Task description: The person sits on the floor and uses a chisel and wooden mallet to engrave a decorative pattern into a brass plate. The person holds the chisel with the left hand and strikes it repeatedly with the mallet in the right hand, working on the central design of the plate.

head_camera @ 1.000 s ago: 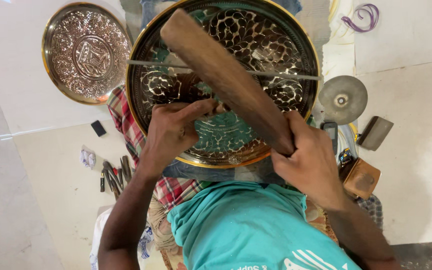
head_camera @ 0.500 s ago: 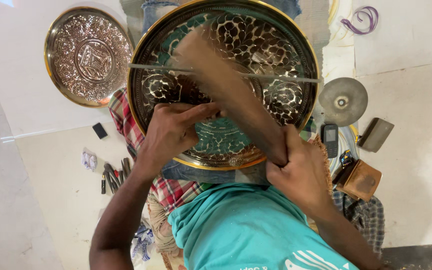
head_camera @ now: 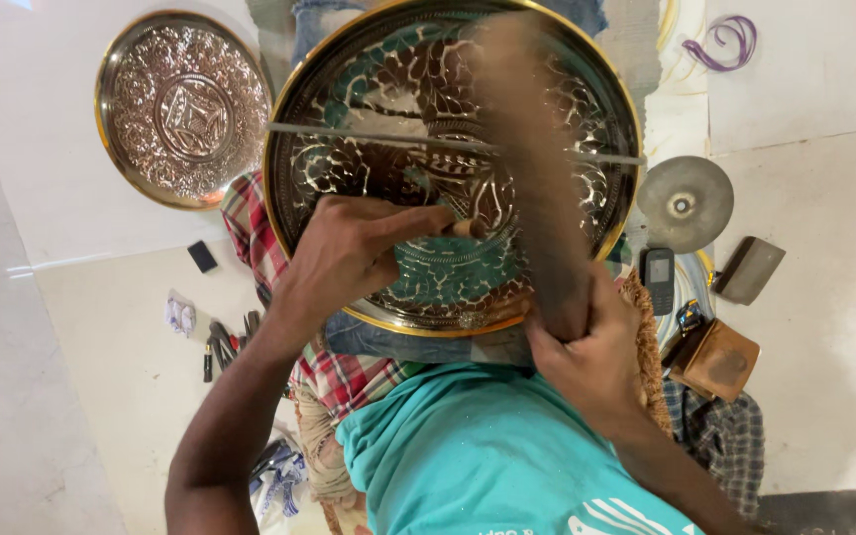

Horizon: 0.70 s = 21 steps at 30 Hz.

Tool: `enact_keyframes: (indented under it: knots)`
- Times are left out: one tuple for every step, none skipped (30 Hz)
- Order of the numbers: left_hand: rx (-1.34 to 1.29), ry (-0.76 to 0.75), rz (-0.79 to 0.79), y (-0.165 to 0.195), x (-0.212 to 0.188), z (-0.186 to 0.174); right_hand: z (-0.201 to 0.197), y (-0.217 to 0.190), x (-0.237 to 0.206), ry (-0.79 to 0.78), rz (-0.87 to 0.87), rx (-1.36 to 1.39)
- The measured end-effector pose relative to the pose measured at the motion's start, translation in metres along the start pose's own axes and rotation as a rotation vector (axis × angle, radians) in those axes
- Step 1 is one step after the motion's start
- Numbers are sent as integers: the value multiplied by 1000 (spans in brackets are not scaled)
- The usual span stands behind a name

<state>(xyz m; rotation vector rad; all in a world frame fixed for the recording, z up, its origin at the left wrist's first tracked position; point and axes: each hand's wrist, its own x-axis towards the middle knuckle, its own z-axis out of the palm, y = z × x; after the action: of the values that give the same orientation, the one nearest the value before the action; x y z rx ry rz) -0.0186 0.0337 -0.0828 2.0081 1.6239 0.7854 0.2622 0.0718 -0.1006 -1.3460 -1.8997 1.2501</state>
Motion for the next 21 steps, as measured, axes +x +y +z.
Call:
enact_keyframes:
  knots:
    - [-8, 5, 10, -1, 0, 0, 1, 1, -1, -24, 2, -35]
    - [5, 1, 18, -2, 0, 0, 2, 3, -2, -60, 3, -70]
    - [15, -7, 21, -4, 0, 0, 3, 5, -2, -98, 9, -106]
    - [27, -18, 31, -5, 0, 1, 5, 6, -3, -64, 23, -47]
    - [23, -32, 13, -7, 0, 1, 7, 8, -4, -22, 34, 14]
    - [18, -45, -3, -8, 1, 2, 9, 10, -4, 22, 44, 74]
    - [11, -54, -22, -10, 1, 3, 10, 12, -4, 21, 22, 26]
    - [18, -43, 3, -11, 1, 3, 12, 14, -5, 13, -1, -23]
    - [22, -35, 25, -12, 2, 3, 13, 15, -6, 3, -20, -71]
    - [31, -28, 50, -13, 2, 3, 15, 17, -6, 19, -27, -14]
    - [25, -29, 50, -14, 3, 3, 17, 18, -7, 39, -34, 45]
    - [18, -31, 53, -14, 4, 3, 19, 19, -9, 63, -41, 103]
    - [10, -31, 58, -15, 6, 2, 22, 21, -10, 98, -1, 177]
    - [-25, -8, 68, -15, 7, 2, 24, 22, -11, 128, 40, 247]
    - [-63, 13, 76, -14, 9, 2, 25, 23, -13, 155, 87, 315]
    - [-100, 30, 85, -13, 9, 1, 26, 23, -15, 134, 37, 269]
    - [-99, 33, 91, -13, 10, -1, 26, 24, -16, 117, -24, 227]
    - [-104, 33, 92, -12, 10, -3, 27, 24, -17, 96, -79, 182]
    - [-117, 30, 90, -11, 10, -4, 27, 23, -18, 124, -66, 224]
    - [-145, 11, 97, -11, 10, -5, 26, 23, -19, 154, -59, 270]
    - [-168, -3, 104, -11, 11, -7, 26, 21, -19, 182, -58, 318]
